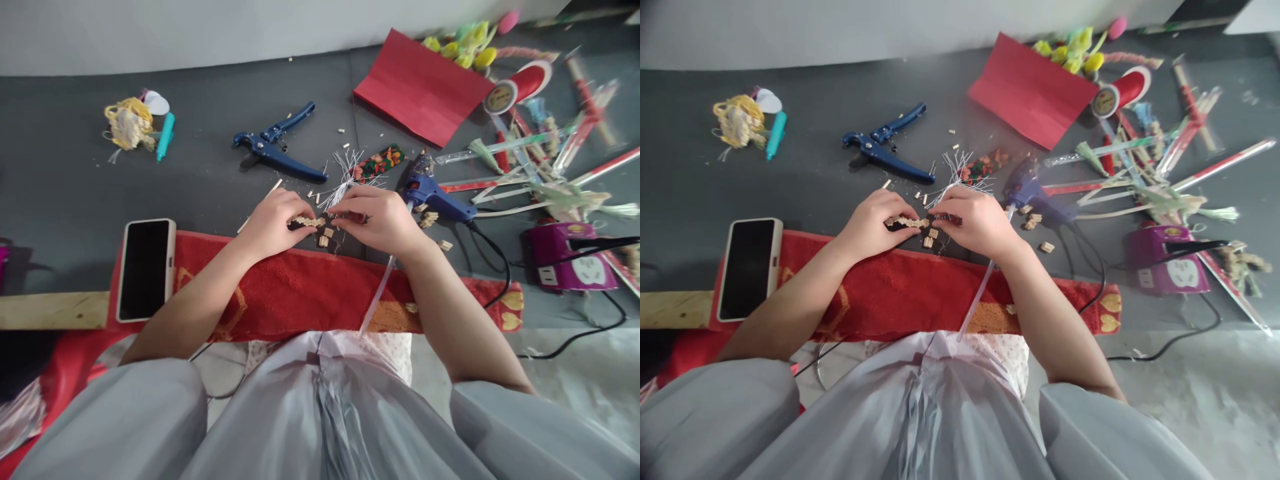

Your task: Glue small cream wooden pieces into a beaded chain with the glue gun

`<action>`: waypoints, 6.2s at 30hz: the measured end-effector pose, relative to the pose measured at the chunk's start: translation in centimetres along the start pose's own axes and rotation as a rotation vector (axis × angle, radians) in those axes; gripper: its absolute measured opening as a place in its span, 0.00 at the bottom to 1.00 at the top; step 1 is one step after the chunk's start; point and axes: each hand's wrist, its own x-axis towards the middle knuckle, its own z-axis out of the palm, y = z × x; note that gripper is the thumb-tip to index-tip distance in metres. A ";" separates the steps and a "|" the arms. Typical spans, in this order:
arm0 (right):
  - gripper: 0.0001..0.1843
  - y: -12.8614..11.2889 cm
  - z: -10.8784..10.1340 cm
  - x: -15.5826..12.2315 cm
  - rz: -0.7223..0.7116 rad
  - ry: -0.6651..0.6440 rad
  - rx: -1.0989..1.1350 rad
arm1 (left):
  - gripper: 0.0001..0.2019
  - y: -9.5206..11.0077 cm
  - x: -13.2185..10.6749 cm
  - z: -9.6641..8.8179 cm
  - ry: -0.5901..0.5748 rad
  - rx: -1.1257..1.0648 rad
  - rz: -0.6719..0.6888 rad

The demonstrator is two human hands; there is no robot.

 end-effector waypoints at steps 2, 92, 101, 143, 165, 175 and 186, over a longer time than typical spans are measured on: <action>0.10 -0.1 -0.1 0.0 0.012 0.014 -0.013 | 0.07 -0.2 0.0 0.1 -0.026 0.038 0.013; 0.07 -2.2 0.0 0.1 0.032 0.149 -0.069 | 0.10 1.1 -0.3 0.6 0.196 0.050 0.231; 0.06 -2.9 0.3 0.0 -0.162 0.177 -0.035 | 0.08 1.5 -0.1 0.5 0.277 -0.047 0.265; 0.08 -0.8 -0.3 0.1 0.048 -0.050 -0.052 | 0.10 1.6 -0.2 0.0 0.123 0.071 0.026; 0.09 -0.7 0.1 -0.2 0.074 -0.111 -0.188 | 0.08 0.6 -0.2 0.8 -0.076 0.117 0.017; 0.08 -1.1 0.8 -0.1 0.003 -0.065 -0.114 | 0.09 0.7 -0.3 0.7 0.006 0.081 0.121; 0.08 -1.7 0.6 -0.2 -0.008 -0.019 -0.074 | 0.08 1.2 -0.2 0.4 0.036 0.006 0.095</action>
